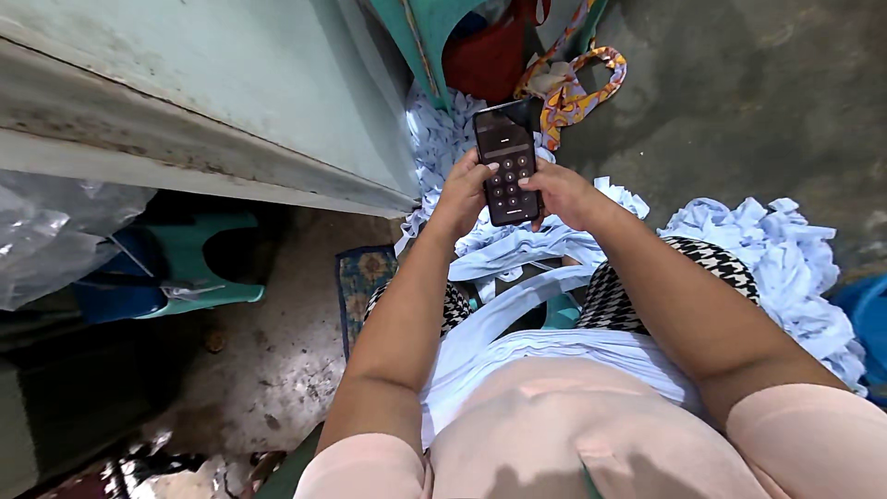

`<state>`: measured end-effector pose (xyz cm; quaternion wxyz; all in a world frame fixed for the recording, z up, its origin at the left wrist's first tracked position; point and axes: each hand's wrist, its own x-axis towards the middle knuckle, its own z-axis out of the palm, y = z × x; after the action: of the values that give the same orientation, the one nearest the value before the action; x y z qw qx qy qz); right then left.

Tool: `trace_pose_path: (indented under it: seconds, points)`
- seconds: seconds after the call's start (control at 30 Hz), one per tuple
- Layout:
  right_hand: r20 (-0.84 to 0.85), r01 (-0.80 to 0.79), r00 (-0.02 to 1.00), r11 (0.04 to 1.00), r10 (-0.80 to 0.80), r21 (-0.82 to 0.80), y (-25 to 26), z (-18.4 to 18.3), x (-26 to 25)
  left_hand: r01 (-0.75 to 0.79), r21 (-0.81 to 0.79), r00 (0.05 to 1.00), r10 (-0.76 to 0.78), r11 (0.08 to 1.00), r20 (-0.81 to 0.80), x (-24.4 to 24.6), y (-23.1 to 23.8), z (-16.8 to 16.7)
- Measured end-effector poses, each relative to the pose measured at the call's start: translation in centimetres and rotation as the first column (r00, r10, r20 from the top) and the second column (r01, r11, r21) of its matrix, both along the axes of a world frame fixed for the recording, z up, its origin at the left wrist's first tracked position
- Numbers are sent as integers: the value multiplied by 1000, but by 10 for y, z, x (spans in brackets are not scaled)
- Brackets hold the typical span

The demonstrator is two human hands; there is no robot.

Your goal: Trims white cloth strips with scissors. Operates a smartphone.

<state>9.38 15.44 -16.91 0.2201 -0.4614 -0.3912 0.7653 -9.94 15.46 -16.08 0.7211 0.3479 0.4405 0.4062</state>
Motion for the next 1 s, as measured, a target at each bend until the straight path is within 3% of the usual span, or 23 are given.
trace_pose_path:
  seconds: [0.3,0.7,1.0]
  points:
    - [40,11,999,998,-14,61,-3,3,-4,9,15,999,-9,1000,34,-1,-1,0]
    - [58,-14,998,996,9,88,-10,-6,-12,-91,36,988,95,995,-123,6,-2,-9]
    - [36,-19,999,995,15,97,-10,-4,-12,-104,7,992,105,995,-66,5,-3,-8]
